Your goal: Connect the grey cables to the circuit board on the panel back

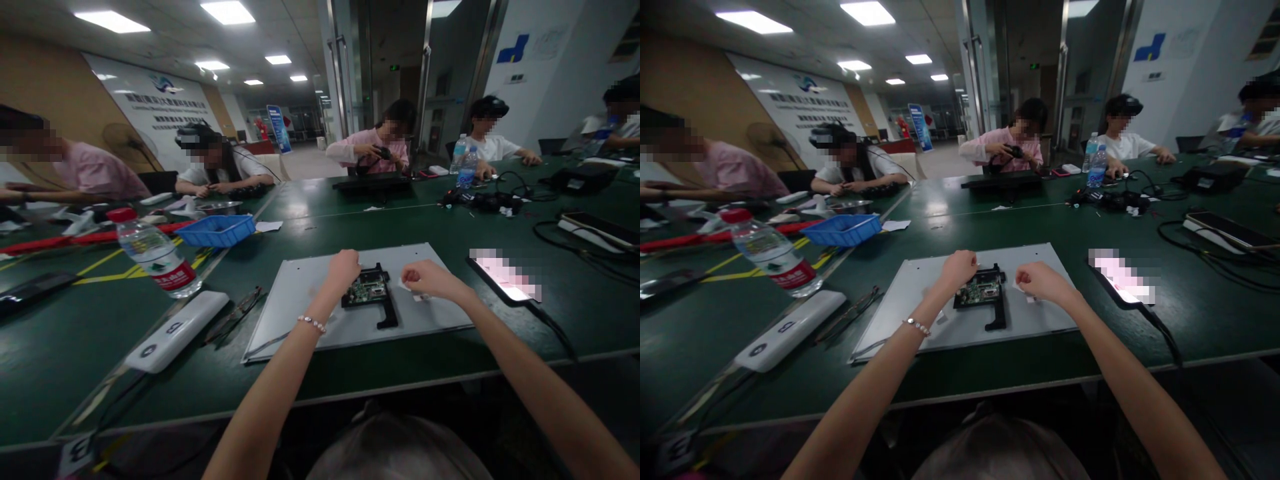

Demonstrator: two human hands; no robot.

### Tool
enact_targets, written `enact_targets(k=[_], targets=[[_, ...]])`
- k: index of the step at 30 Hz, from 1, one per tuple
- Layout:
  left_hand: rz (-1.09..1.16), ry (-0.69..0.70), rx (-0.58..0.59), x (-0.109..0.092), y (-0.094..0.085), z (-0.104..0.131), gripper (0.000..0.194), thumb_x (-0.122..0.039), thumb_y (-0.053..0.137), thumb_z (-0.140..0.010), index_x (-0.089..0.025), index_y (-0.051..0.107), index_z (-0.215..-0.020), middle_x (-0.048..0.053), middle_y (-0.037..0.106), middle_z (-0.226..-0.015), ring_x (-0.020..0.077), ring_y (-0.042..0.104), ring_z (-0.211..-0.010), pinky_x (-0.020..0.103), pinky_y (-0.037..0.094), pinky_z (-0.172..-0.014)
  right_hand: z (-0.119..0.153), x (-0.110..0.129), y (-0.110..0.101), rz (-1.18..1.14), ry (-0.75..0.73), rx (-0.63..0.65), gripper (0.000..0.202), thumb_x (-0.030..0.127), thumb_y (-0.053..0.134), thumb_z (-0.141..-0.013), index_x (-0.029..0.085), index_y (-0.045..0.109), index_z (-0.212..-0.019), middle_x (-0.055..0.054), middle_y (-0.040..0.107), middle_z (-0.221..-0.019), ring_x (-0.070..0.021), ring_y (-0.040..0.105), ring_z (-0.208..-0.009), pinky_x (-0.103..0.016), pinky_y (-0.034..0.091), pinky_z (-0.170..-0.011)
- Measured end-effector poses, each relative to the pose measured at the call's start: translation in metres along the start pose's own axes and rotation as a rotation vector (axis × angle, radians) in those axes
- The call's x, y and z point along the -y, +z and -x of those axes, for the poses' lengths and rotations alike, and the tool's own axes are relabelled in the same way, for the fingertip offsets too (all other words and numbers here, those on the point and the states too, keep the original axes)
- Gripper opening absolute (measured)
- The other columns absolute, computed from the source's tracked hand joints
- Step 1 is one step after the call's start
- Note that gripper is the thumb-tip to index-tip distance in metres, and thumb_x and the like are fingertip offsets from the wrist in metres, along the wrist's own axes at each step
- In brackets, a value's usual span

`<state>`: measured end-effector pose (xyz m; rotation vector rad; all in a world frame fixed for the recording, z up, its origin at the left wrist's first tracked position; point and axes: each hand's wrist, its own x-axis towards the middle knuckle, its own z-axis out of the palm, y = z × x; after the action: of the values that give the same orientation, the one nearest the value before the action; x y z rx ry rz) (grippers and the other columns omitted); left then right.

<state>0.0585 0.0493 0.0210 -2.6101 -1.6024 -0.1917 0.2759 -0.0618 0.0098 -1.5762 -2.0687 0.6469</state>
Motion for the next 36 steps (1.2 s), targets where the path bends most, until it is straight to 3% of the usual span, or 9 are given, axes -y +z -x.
enact_targets(k=[5,11,17,21,26,30,36], targets=[[-0.06,0.024,-0.04,-0.01,-0.008,-0.007,0.024,-0.011,0.047,-0.083,-0.015,0.07,-0.089,0.014,0.069,-0.092,0.0268,0.066,-0.091,0.035,0.05,-0.078,-0.001,-0.02,-0.007,0.158,0.085,-0.01,0.014,0.017,0.056,-0.076,0.018,0.068,-0.081,-0.007,0.068,-0.086,-0.019,0.062,-0.082,-0.028,0.045,-0.074],[-0.081,0.108,-0.116,-0.033,-0.016,-0.011,0.03,-0.012,0.039,-0.09,-0.015,0.068,-0.095,0.013,0.065,-0.099,0.025,0.064,-0.095,0.035,0.048,-0.081,-0.002,-0.021,-0.005,0.267,0.075,-0.055,0.019,0.027,0.054,-0.081,0.018,0.071,-0.082,-0.011,0.063,-0.098,-0.0221,0.061,-0.088,-0.031,0.043,-0.079],[-0.076,0.158,-0.085,-0.054,-0.012,-0.017,0.028,-0.005,0.043,-0.084,-0.012,0.068,-0.094,0.015,0.066,-0.098,0.0253,0.063,-0.098,0.037,0.046,-0.085,-0.001,-0.019,-0.005,0.275,0.087,-0.102,0.026,0.035,0.053,-0.085,0.016,0.071,-0.087,-0.013,0.063,-0.101,-0.023,0.061,-0.092,-0.031,0.042,-0.084],[-0.071,0.12,-0.043,-0.055,-0.007,-0.021,0.025,-0.006,0.046,-0.081,-0.01,0.068,-0.091,0.017,0.068,-0.093,0.0268,0.065,-0.095,0.039,0.046,-0.086,0.0,-0.016,-0.004,0.289,0.087,-0.093,0.027,0.035,0.051,-0.086,0.017,0.071,-0.087,-0.013,0.064,-0.101,-0.0233,0.061,-0.092,-0.032,0.043,-0.083],[-0.041,0.073,0.015,-0.041,-0.01,-0.019,0.026,-0.024,0.048,-0.085,-0.011,0.069,-0.093,0.017,0.069,-0.094,0.0293,0.066,-0.092,0.039,0.049,-0.079,0.0,-0.015,-0.003,0.298,0.075,-0.101,0.025,0.033,0.051,-0.086,0.018,0.07,-0.088,-0.012,0.065,-0.1,-0.023,0.061,-0.092,-0.032,0.043,-0.082],[0.007,0.099,0.08,-0.016,-0.022,-0.01,0.035,-0.041,0.046,-0.087,-0.017,0.068,-0.101,0.012,0.068,-0.103,0.027,0.064,-0.097,0.035,0.049,-0.081,0.0,-0.016,-0.004,0.289,0.064,-0.105,0.026,0.034,0.05,-0.087,0.017,0.07,-0.089,-0.012,0.065,-0.1,-0.0233,0.061,-0.092,-0.033,0.043,-0.083],[0.073,0.223,0.148,0.035,-0.035,0.016,0.047,-0.04,0.044,-0.089,-0.01,0.055,-0.124,0.014,0.059,-0.124,0.0236,0.055,-0.115,0.03,0.04,-0.098,-0.001,-0.016,-0.006,0.28,0.043,-0.193,0.023,0.03,0.05,-0.088,0.017,0.068,-0.091,-0.01,0.066,-0.101,-0.0225,0.061,-0.093,-0.032,0.044,-0.082]])
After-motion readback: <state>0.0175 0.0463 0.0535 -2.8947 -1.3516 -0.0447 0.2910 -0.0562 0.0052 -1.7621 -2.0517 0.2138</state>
